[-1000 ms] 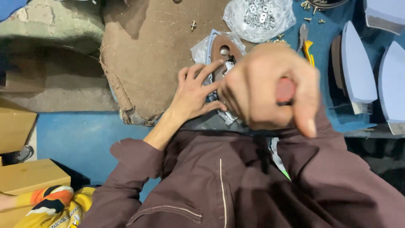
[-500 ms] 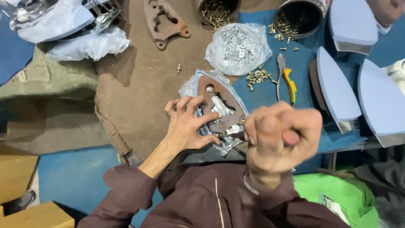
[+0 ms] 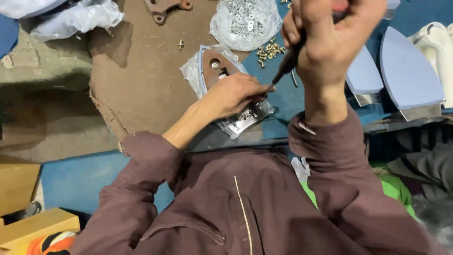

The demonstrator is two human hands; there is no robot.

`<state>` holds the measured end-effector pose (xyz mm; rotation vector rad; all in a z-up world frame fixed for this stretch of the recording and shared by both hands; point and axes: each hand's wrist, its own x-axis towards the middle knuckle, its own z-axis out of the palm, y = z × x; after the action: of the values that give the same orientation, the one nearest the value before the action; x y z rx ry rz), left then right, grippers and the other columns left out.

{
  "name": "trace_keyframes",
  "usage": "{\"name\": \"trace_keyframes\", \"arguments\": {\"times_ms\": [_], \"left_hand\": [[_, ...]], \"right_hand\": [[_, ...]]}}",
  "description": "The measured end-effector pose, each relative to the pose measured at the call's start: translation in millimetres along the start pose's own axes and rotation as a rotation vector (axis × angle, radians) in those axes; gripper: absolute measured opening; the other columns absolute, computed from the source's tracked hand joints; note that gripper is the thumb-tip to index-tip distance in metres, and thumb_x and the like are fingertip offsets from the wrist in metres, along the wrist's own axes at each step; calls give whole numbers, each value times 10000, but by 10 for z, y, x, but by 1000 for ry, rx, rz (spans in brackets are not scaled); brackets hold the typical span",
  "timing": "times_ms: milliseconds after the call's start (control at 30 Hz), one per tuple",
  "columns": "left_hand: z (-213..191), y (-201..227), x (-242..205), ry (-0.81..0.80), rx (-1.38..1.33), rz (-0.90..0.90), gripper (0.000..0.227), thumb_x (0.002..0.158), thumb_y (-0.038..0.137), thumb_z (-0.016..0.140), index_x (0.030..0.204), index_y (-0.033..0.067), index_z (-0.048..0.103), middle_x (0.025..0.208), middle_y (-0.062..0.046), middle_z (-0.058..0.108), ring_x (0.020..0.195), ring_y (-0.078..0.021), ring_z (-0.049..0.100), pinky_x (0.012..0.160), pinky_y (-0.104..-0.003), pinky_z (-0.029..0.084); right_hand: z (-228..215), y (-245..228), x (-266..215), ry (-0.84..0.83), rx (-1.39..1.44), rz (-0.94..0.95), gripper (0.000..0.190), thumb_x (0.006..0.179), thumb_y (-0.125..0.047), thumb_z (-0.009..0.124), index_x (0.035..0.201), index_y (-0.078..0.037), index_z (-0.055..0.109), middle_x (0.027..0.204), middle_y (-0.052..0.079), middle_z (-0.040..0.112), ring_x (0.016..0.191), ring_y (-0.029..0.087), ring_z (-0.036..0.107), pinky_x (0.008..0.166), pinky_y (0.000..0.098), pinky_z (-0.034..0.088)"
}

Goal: The person assembles an iron base by placing a metal plate onto the soleplate, then uses a screwdriver to tighten screws into the assembly. The person also uses pliers to adjust components on the iron base.

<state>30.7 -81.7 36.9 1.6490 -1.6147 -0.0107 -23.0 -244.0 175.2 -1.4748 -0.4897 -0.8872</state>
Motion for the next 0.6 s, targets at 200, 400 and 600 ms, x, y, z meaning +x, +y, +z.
{"name": "trace_keyframes", "arguments": {"times_ms": [200,400,600], "left_hand": [[82,-76,24,-46,-12,-165,178,1020,155,649,1136,30,701,928,-122,770,785,-330,744,645,-422,545],[176,-222,-88,-82,-13,-135,206,1015,180,668,1136,21,717,1002,-196,776,1108,-375,713,1040,-452,554],[140,-169,-75,-38,-11,-77,192,1018,164,668,1134,17,710,974,-172,771,978,-355,732,1048,-471,558]], "right_hand": [[-145,194,13,-29,64,-5,317,1139,-252,551,971,-117,318,702,108,212,532,216,285,518,407,372],[-185,239,-63,-35,84,35,203,1159,-266,550,1117,-150,389,717,132,207,535,235,286,522,419,346],[-283,235,124,-385,454,40,178,1141,-295,509,1053,-148,460,645,76,330,461,177,320,455,342,367]]}}
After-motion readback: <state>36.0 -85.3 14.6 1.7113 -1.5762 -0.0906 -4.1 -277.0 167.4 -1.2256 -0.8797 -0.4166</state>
